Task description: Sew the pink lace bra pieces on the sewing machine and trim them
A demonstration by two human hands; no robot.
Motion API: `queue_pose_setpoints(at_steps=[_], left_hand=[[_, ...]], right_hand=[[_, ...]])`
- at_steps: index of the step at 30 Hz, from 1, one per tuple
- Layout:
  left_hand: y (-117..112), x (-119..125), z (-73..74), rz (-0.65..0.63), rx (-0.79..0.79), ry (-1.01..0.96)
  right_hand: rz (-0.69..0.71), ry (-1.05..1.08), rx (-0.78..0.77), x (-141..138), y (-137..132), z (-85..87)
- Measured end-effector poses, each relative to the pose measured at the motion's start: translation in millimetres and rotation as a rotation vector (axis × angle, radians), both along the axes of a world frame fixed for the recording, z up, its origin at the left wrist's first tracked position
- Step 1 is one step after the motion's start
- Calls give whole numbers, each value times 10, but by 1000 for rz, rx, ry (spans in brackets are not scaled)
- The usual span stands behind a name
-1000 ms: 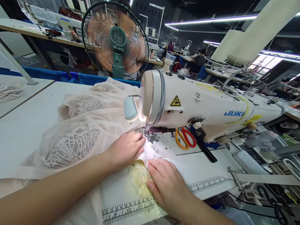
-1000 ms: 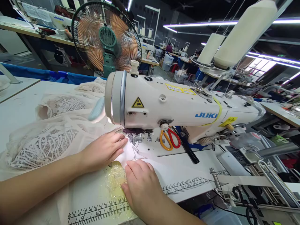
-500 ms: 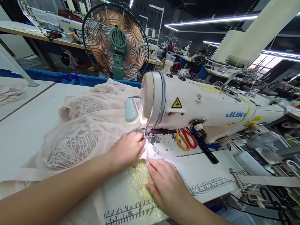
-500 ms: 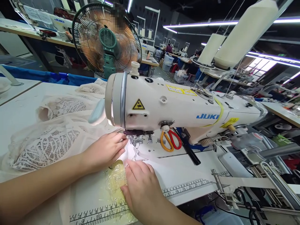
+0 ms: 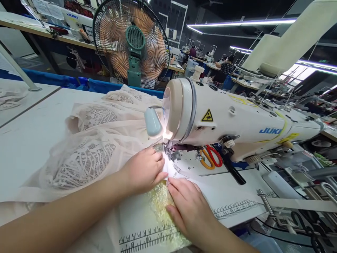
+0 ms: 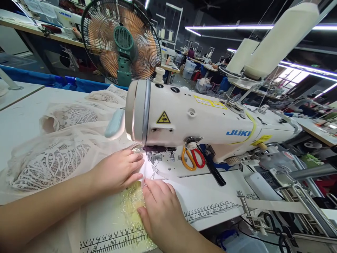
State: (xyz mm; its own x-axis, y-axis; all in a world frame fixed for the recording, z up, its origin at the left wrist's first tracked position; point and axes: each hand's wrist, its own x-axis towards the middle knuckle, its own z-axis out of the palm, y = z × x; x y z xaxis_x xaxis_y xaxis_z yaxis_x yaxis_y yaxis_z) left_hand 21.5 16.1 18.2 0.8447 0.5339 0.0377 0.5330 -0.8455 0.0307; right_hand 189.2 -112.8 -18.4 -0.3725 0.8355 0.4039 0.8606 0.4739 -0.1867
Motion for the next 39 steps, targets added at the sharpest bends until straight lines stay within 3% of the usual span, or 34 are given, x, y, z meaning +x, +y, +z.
queue_pose_setpoints(at_steps=[7, 12, 17, 27, 39], left_hand=[[76, -6, 37, 36, 29, 29], [-179, -44, -69, -93, 257, -66], [-383, -157, -203, -138, 276, -118], [-135, -306, -198, -355, 300, -271], [73, -368, -223, -396, 123, -239]], right_hand=[[-13, -2, -57, -29, 109, 20], [7, 18, -125, -61, 167, 74], [7, 62, -161, -76, 167, 85], [42, 141, -57, 39, 108, 20], [10, 265, -18, 91, 127, 13]])
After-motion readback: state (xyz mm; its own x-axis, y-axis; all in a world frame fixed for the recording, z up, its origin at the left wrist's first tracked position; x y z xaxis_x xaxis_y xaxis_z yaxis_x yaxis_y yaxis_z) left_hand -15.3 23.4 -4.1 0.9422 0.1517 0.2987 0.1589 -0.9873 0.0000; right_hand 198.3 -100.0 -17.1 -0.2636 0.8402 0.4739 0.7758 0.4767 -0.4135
